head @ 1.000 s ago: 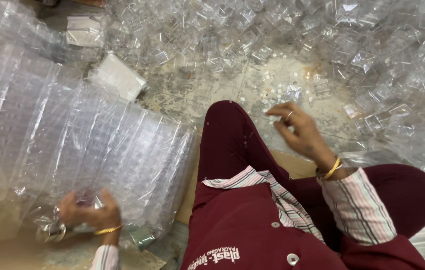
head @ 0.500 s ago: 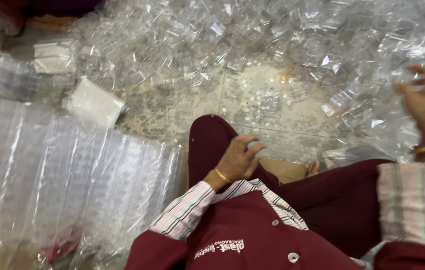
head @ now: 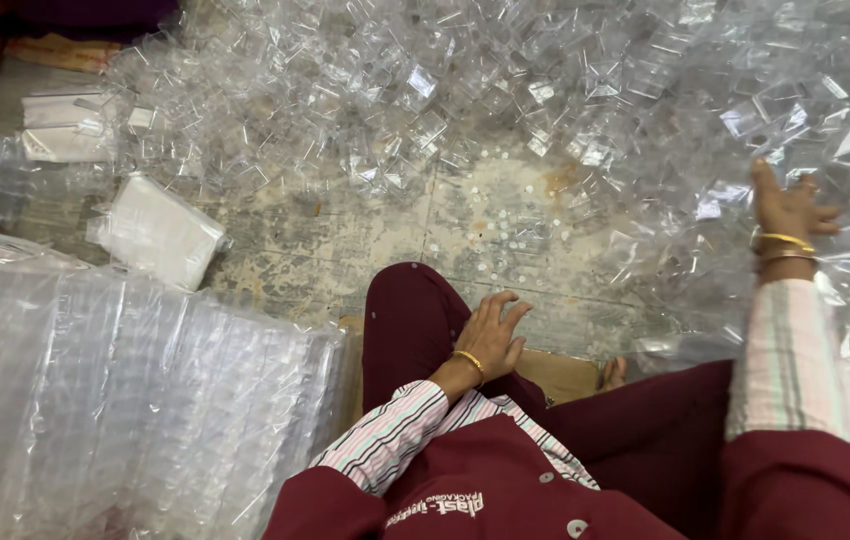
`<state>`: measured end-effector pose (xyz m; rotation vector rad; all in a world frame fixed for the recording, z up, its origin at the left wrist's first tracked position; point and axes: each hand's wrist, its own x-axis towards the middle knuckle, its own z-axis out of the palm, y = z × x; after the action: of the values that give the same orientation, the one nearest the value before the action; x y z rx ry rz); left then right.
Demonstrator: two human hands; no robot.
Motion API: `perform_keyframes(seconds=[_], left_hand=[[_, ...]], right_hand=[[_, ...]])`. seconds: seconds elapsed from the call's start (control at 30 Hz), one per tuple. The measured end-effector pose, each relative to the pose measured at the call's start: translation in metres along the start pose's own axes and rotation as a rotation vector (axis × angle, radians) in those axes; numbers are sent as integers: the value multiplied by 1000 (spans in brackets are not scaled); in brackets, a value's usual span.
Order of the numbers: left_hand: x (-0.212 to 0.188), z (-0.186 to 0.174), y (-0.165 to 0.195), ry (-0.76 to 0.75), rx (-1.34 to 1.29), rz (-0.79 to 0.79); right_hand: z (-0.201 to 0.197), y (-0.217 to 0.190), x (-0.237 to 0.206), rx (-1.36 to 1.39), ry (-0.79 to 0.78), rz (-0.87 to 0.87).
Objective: The person sits on the floor among piles of clear plastic boxes and nests smaller boxes into larger ones, pressing them together and stacking the assembled boxes into a growing pile, occasionally picking up loose boxes from the floor to add.
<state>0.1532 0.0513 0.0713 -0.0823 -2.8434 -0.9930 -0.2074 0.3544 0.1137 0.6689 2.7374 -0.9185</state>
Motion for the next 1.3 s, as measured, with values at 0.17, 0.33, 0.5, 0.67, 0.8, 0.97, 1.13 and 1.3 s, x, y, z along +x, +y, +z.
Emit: perform_keyframes(seconds=[0.17, 0.33, 0.5, 0.67, 0.8, 0.97, 1.13, 1.3], left_hand=[[0, 5, -1, -37, -23, -42], [19, 16, -8, -31, -23, -82], [79, 22, -30, -72, 94, -198], [112, 29, -43, -454, 372, -276], [109, 32, -45, -451, 368, -271], [105, 28, -44, -519, 254, -303], [111, 28, -41, -332, 105, -288], [116, 27, -41, 52, -216, -276]], right_hand=[[40, -25, -36, 30, 9, -37], [84, -23, -71, -62, -150, -301], [131, -26, -123, -80, -225, -805], [122, -29, -165, -459, -297, -730], [110, -33, -176, -543, -275, -700], [103, -17, -139, -376, -288, -761], [56, 1, -89, -622, -195, -931], [15, 8, -86, -1022, 114, -532]])
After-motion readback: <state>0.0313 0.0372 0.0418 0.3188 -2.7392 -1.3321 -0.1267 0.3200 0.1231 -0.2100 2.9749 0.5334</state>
